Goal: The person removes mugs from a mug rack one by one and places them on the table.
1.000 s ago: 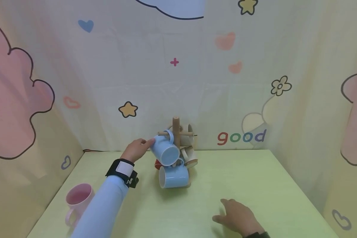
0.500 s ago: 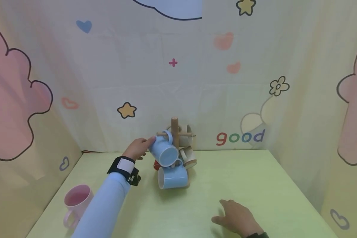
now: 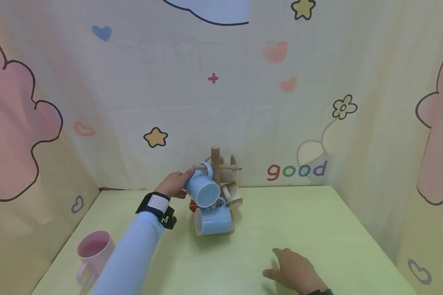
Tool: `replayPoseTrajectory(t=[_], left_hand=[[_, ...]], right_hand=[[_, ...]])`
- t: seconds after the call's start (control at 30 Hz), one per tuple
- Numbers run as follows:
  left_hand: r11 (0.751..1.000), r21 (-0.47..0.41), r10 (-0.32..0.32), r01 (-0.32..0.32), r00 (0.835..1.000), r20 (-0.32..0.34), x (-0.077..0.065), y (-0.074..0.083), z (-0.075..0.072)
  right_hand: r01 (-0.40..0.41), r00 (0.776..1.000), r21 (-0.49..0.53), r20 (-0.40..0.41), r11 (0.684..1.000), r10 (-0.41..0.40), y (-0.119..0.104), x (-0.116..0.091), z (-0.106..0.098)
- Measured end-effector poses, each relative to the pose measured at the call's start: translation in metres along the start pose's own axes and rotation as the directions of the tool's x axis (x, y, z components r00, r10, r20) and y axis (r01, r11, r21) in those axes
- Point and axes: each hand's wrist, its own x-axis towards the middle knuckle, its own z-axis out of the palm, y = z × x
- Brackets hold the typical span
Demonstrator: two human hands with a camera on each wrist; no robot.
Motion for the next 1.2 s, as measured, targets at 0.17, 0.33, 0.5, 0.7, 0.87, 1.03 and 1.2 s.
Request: replayPoseTrajectory(t=[0.17, 0.33, 0.5, 0.7, 0.87, 1.03, 1.2], left_hand=[[1.000, -0.026, -0.002, 0.002, 1.000, 0.012, 0.005, 0.000, 0.003], [0.999, -0.041, 0.018, -0.016, 0.999, 0.030, 0.008, -0.003, 0.005], [0.997, -0.075, 0.038, -0.034, 0.998, 0.056, 0.012, -0.005, 0.008], [0.993, -0.114, 0.036, -0.028, 0.997, 0.073, 0.013, -0.004, 0.010], [0.991, -0.131, -0.003, 0.011, 0.998, 0.063, 0.011, -0.004, 0.010], [0.982, -0.182, -0.029, 0.042, 0.997, 0.073, 0.014, -0.008, 0.009], [0.959, -0.274, -0.045, 0.074, 0.993, 0.110, 0.016, -0.010, 0.009]], right_hand=[[-0.005, 1.000, 0.005, -0.001, 1.000, 0.005, 0.000, -0.002, -0.001], [-0.012, 1.000, 0.003, 0.004, 1.000, 0.012, 0.001, -0.002, 0.001], [0.001, 1.000, 0.008, -0.007, 1.000, -0.001, 0.002, -0.003, 0.001], [-0.004, 1.000, 0.003, -0.006, 1.000, 0.004, 0.002, -0.001, 0.002], [-0.009, 1.000, 0.015, -0.006, 1.000, 0.009, 0.005, 0.000, 0.004], [0.003, 1.000, 0.019, -0.028, 1.000, -0.003, 0.006, -0.002, 0.004], [0.006, 0.999, 0.021, -0.036, 1.000, -0.005, 0.006, -0.003, 0.004]])
